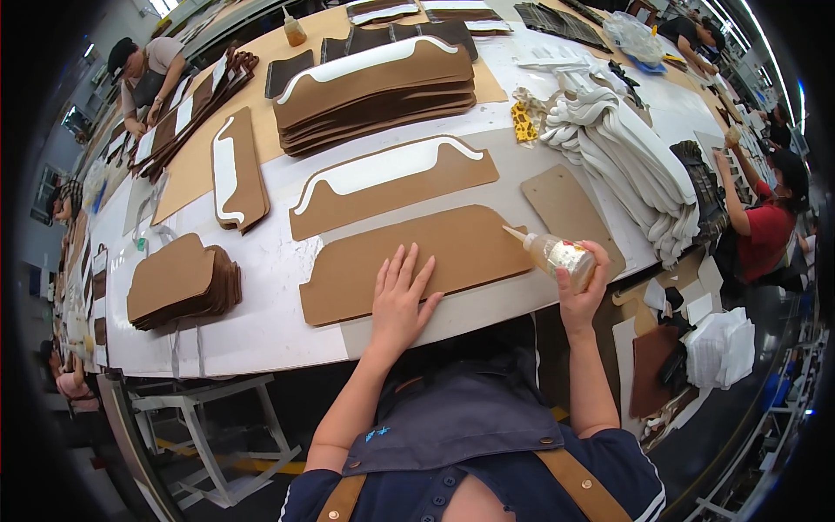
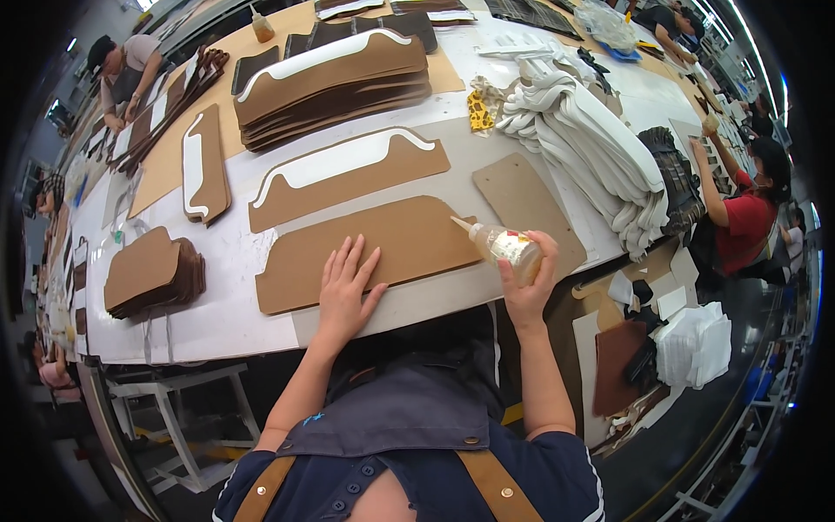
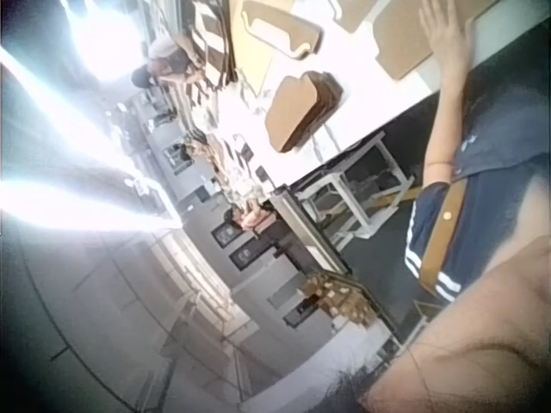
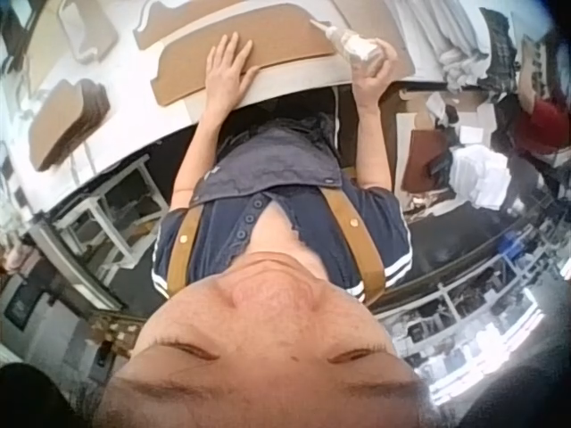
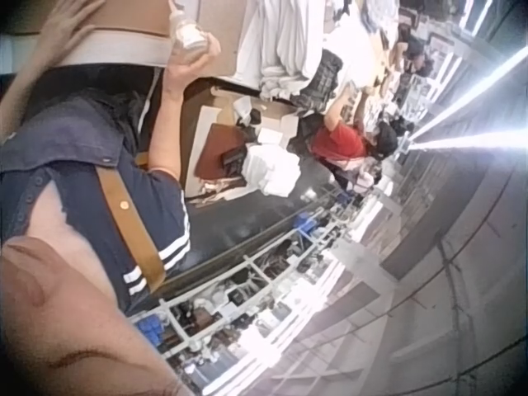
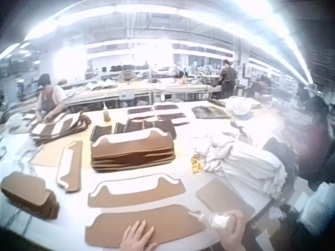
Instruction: Applying glue and attaching white material components to brown leather pieces at a workshop table.
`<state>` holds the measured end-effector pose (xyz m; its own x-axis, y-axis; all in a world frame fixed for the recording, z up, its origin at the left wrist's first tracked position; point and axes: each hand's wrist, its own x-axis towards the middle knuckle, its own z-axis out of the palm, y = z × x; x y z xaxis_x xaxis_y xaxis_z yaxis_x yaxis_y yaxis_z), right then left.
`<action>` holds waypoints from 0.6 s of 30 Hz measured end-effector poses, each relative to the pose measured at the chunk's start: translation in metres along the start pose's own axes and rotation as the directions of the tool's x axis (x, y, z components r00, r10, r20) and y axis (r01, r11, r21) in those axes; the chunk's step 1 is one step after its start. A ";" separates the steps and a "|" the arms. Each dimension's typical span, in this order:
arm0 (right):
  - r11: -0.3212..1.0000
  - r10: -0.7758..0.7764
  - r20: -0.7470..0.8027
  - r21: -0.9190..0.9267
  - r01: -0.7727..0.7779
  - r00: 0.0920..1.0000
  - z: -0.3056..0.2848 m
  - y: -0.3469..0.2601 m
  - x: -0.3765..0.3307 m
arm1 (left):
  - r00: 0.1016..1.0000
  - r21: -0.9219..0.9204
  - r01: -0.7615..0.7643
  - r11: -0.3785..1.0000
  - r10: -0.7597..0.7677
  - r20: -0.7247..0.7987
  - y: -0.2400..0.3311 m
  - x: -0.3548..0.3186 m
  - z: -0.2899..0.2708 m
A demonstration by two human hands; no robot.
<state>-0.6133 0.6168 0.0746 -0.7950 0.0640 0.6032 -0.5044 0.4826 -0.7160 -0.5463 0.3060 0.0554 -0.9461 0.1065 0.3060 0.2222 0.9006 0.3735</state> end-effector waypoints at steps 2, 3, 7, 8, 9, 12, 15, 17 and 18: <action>0.999 -0.033 0.009 -0.016 0.033 0.999 0.004 -0.001 0.002 | 1.000 0.002 0.002 1.000 -0.002 -0.003 0.000 0.000 0.000; 0.999 -0.035 0.013 -0.014 0.036 0.999 0.006 -0.002 0.003 | 1.000 -0.019 0.001 1.000 -0.001 -0.005 0.000 0.000 0.000; 0.995 -0.096 0.027 -0.025 0.097 0.995 0.014 -0.003 0.008 | 1.000 -0.063 0.000 0.998 -0.002 -0.029 -0.001 -0.001 -0.002; 0.993 -0.113 0.028 -0.035 0.114 0.993 0.016 -0.003 0.009 | 0.999 -0.061 0.005 0.998 -0.007 -0.034 -0.002 -0.002 -0.003; 0.992 -0.118 0.032 -0.029 0.119 0.992 0.018 -0.004 0.010 | 0.995 -0.189 0.003 0.982 -0.021 -0.093 -0.005 -0.004 -0.003; 0.991 -0.131 0.042 -0.027 0.132 0.991 0.024 -0.004 0.014 | 0.976 -0.287 -0.021 0.958 -0.043 -0.215 -0.010 -0.014 -0.013; 0.985 -0.164 0.051 -0.048 0.166 0.985 0.029 -0.005 0.018 | 0.938 -0.278 0.027 0.960 -0.120 -0.324 -0.018 -0.038 -0.027; 0.986 -0.161 0.044 -0.038 0.163 0.986 0.032 -0.005 0.018 | 0.909 -0.304 0.083 0.949 -0.198 -0.368 -0.027 -0.055 -0.036; 0.986 -0.162 0.047 -0.039 0.164 0.986 0.033 -0.004 0.019 | 0.872 -0.252 0.135 0.958 -0.235 -0.428 -0.033 -0.061 -0.043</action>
<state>-0.6372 0.5872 0.0769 -0.7177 -0.0558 0.6941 -0.6143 0.5201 -0.5934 -0.4855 0.2513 0.0617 -0.7767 -0.2995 0.5541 0.1447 0.7713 0.6198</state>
